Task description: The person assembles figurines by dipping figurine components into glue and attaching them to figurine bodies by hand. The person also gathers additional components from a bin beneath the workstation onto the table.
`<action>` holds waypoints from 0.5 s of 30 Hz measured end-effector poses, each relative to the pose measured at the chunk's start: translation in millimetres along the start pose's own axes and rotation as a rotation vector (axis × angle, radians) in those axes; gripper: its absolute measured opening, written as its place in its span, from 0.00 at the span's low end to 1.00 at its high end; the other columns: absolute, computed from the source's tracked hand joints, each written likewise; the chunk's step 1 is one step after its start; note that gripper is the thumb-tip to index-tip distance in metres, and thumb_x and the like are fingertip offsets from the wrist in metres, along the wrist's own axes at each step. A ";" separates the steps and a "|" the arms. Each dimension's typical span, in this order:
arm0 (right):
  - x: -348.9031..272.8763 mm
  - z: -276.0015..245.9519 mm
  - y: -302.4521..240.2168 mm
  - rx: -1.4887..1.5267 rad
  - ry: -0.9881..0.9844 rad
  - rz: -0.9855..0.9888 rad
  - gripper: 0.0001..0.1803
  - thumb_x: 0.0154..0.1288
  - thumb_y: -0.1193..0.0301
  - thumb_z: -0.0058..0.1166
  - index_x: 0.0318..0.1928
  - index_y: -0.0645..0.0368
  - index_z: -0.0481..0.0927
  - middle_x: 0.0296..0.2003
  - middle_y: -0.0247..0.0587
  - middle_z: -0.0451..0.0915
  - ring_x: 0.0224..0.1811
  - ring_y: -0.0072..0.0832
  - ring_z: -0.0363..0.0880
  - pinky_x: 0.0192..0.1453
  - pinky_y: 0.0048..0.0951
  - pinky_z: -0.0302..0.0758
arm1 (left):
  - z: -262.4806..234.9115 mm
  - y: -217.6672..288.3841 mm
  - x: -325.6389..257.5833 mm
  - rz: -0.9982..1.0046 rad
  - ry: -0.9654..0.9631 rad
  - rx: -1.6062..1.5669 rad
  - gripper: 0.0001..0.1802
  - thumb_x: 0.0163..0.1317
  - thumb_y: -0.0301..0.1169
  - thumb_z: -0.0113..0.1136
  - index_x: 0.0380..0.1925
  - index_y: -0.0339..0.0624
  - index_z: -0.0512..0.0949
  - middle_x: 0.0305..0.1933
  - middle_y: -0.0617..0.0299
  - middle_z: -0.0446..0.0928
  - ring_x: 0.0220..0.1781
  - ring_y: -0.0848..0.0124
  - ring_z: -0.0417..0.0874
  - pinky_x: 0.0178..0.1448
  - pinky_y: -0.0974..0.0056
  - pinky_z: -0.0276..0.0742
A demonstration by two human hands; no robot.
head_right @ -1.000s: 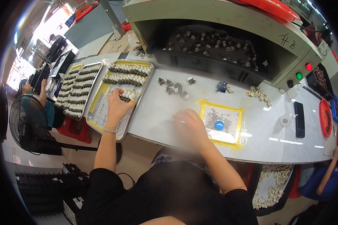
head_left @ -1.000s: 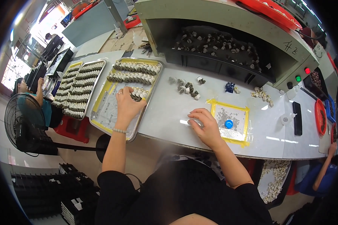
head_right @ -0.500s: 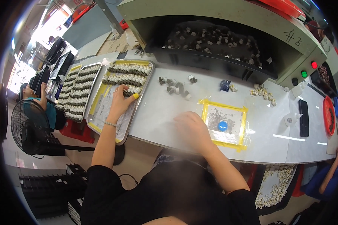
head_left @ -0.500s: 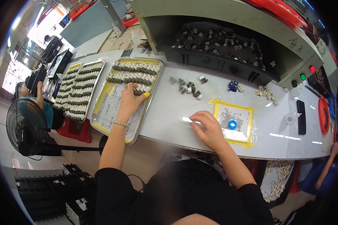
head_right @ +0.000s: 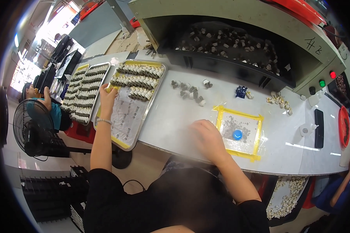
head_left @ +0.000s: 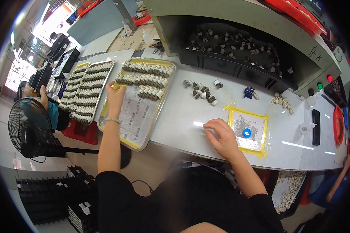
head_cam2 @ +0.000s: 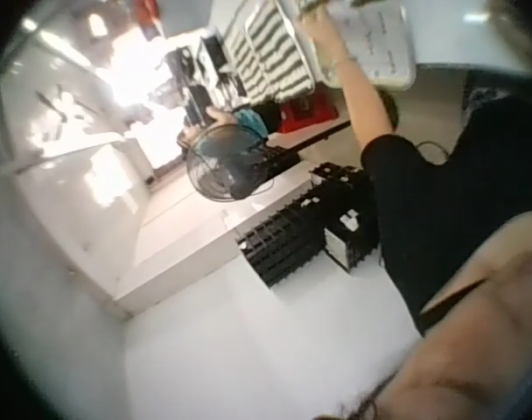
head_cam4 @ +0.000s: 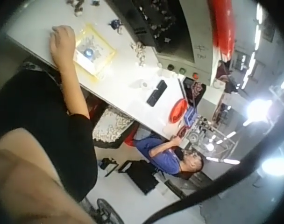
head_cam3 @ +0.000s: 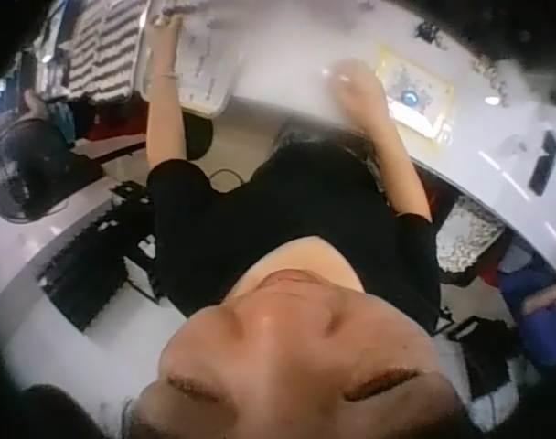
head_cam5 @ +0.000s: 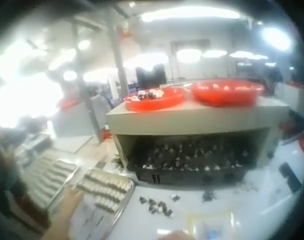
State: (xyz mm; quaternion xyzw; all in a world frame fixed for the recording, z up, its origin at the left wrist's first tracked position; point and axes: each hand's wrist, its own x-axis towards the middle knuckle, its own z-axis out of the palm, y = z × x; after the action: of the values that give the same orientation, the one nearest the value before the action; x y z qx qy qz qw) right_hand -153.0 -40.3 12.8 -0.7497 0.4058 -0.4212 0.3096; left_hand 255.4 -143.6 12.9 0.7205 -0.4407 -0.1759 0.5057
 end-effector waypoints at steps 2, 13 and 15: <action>0.0 -0.7 0.6 -0.002 -0.005 0.004 0.09 0.54 0.79 0.58 0.38 0.62 0.79 0.37 0.43 0.77 0.41 0.36 0.77 0.46 0.30 0.73 | -3.6 -1.1 9.5 0.028 -0.048 0.199 0.35 0.47 0.29 0.67 0.55 0.31 0.63 0.39 0.51 0.75 0.37 0.62 0.78 0.43 0.61 0.75; 0.3 0.7 3.1 -0.008 -0.008 0.017 0.09 0.55 0.79 0.57 0.38 0.62 0.79 0.37 0.43 0.78 0.41 0.36 0.77 0.45 0.30 0.73 | 7.1 -13.5 49.3 0.197 -0.042 0.654 0.28 0.43 0.28 0.65 0.49 0.32 0.76 0.35 0.54 0.80 0.36 0.65 0.82 0.42 0.64 0.76; 0.2 0.8 2.8 -0.011 -0.016 0.021 0.09 0.55 0.79 0.57 0.38 0.62 0.79 0.37 0.43 0.78 0.41 0.36 0.77 0.45 0.30 0.73 | 8.7 -12.0 51.3 0.187 -0.045 0.606 0.28 0.41 0.28 0.67 0.47 0.32 0.77 0.34 0.52 0.80 0.36 0.61 0.81 0.43 0.62 0.77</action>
State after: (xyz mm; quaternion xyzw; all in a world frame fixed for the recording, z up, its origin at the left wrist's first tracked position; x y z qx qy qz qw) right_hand -153.3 -41.7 10.2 -0.7504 0.4134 -0.4099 0.3132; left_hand 283.0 -189.1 8.4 0.7907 -0.5483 -0.0051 0.2722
